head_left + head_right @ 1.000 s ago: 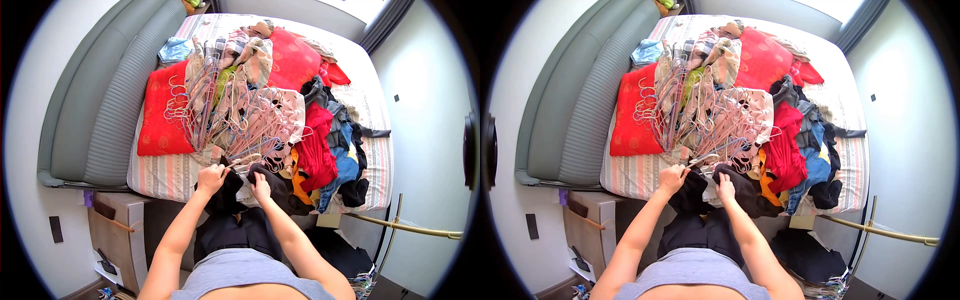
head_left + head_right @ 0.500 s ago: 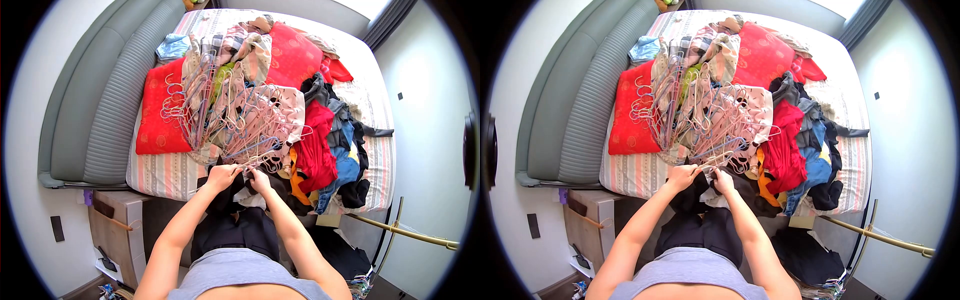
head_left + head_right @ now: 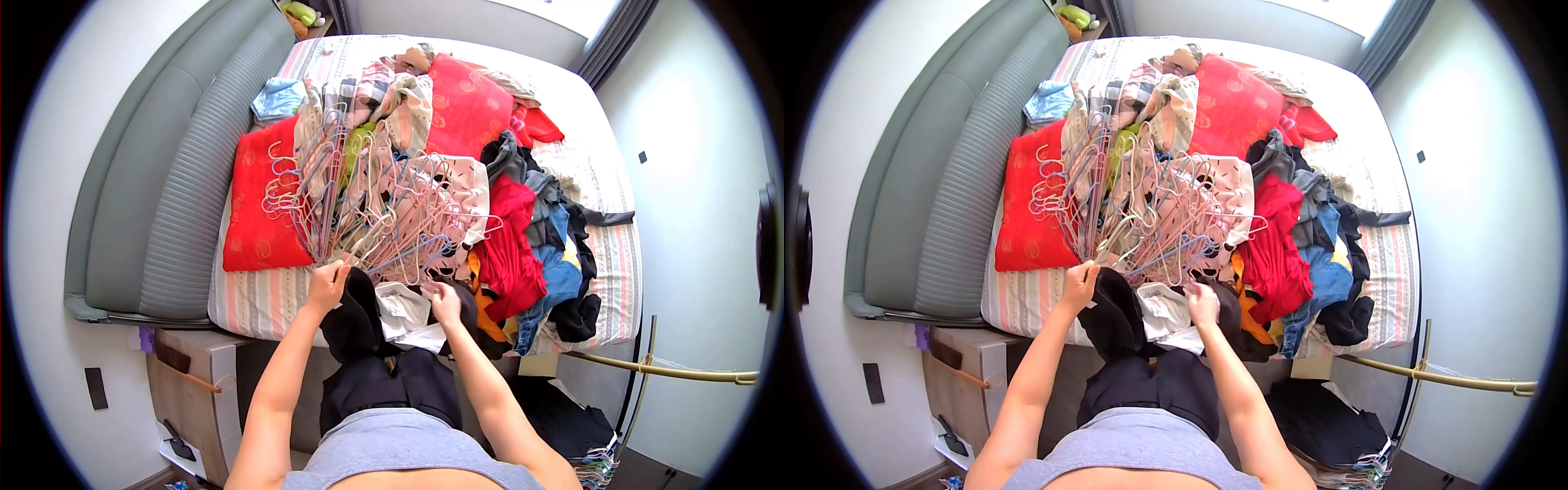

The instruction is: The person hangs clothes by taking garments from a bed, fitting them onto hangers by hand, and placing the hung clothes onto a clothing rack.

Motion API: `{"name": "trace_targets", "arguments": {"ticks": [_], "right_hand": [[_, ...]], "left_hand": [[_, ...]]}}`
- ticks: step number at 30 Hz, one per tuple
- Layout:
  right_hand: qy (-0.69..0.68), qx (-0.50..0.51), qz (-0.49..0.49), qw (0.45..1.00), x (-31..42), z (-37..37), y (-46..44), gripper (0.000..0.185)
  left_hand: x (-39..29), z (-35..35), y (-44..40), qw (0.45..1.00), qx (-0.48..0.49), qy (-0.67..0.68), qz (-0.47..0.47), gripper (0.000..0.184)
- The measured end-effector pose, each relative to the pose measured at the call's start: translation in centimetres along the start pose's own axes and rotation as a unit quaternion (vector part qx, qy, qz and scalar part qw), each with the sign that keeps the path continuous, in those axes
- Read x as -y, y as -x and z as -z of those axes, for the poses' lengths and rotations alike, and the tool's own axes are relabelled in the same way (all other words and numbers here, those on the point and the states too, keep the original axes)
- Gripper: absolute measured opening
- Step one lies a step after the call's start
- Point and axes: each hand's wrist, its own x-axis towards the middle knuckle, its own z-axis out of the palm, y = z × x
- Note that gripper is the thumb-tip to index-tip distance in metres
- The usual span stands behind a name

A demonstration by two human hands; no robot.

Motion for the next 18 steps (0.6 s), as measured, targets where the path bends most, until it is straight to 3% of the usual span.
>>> {"name": "trace_targets", "arguments": {"ticks": [2,4,6,8,9,12,13,15,17,18], "right_hand": [[-0.176,0.091,-0.038,0.980,2.6,-2.5,-0.2,0.035],[-0.393,0.185,-0.175,0.884,6.1,-5.0,-0.5,0.046],[-0.437,0.241,-0.237,0.834,9.3,-7.0,-0.6,0.045],[-0.574,0.332,-0.213,0.718,10.8,-9.1,-0.9,0.042],[-0.625,0.328,-0.207,0.677,15.9,-5.8,0.4,0.042],[-0.662,0.379,-0.175,0.623,15.3,-6.6,0.7,0.036],[-0.668,0.399,-0.113,0.619,14.9,-6.2,1.1,0.032],[-0.577,0.362,-0.075,0.728,14.3,-5.5,2.1,0.019],[-0.501,0.309,-0.057,0.807,14.9,-4.4,3.5,0.015],[-0.488,0.301,-0.019,0.819,15.1,-3.6,3.9,0.019]], "left_hand": [[-1.6,1.6,0.8,1.000,0.000,0.021,0.002,0.041],[-3.4,2.5,1.7,0.998,-0.006,0.065,-0.003,0.043],[-4.3,3.5,2.9,0.995,-0.002,0.095,-0.002,0.043],[-4.2,4.1,3.9,0.994,-0.007,0.108,0.003,0.042],[-4.3,4.5,4.4,0.993,-0.011,0.115,0.014,0.042],[-1.9,6.5,5.8,0.998,-0.044,0.032,0.034,0.038],[-1.5,7.4,5.7,0.998,-0.053,-0.011,0.037,0.037],[1.3,8.2,6.4,0.992,-0.054,-0.103,0.051,0.034],[3.5,8.0,7.1,0.980,-0.041,-0.188,0.048,0.035],[4.0,8.1,7.3,0.972,-0.032,-0.230,0.046,0.035]]}}
